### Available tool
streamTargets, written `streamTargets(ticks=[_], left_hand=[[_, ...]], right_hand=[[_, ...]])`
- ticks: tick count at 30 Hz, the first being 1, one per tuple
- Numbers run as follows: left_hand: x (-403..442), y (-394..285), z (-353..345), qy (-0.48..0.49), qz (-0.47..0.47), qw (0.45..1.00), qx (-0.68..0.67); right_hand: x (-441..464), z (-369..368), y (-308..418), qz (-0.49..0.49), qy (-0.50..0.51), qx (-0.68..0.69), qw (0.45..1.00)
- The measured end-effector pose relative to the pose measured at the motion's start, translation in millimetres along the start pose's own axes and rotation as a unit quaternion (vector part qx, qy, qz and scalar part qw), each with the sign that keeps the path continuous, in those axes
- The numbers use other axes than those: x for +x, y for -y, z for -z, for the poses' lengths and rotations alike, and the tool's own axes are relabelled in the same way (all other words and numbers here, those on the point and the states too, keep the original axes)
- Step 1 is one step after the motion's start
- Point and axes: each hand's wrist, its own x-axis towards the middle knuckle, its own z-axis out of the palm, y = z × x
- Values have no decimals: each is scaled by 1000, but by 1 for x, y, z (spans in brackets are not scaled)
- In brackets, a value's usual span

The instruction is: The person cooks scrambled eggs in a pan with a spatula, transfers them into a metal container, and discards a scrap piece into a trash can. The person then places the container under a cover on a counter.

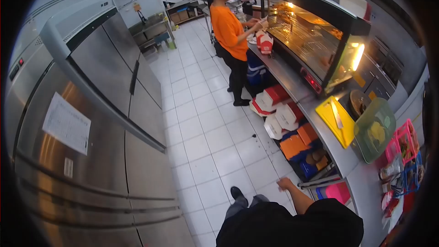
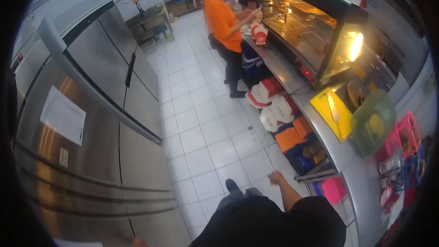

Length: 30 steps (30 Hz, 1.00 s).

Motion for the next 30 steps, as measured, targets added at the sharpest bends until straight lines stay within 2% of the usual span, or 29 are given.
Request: streamTargets(ticks=[1, 3, 5, 7, 9, 10, 13, 15, 17, 19, 21, 23, 26, 28, 30], left_hand=[[4, -17, -45, 55, -23, 998, 19], [0, -57, -135, 157, -78, 982, 67], [-23, -118, -221, 243, -139, 954, 103], [-51, -176, -291, 307, -199, 921, 132], [-72, -235, -352, 350, -256, 889, 148], [-76, -265, -378, 364, -273, 877, 154], [-84, -338, -434, 384, -313, 853, 162], [-81, -383, -463, 387, -326, 847, 161], [-76, -428, -480, 386, -340, 843, 160], [-69, -463, -492, 380, -348, 843, 155], [-64, -496, -508, 378, -348, 845, 146], [-55, -527, -527, 381, -346, 847, 137], [-38, -571, -561, 397, -349, 837, 142], [-27, -601, -587, 416, -353, 825, 147], [-13, -629, -609, 433, -352, 815, 155]], right_hand=[[1, -15, 3, -177, 118, 255, 943], [-11, -29, 1, -212, 169, 250, 929], [-1, -44, 8, -226, 240, 172, 928], [-10, -40, 41, -297, 193, 287, 890], [-10, 1, 92, -294, 196, 227, 908], [17, -4, 98, -295, 213, 242, 899], [98, 6, 134, -276, 182, 287, 899], [167, 28, 162, -188, 151, 223, 945], [241, 57, 204, -216, 170, 320, 907], [298, 107, 255, -59, 139, 99, 984], [337, 160, 313, -102, 90, 240, 961], [383, 202, 360, 11, 8, 209, 978], [402, 274, 432, 23, -64, 334, 940], [415, 298, 458, 24, -89, 379, 921], [420, 292, 465, -7, -127, 383, 915]])
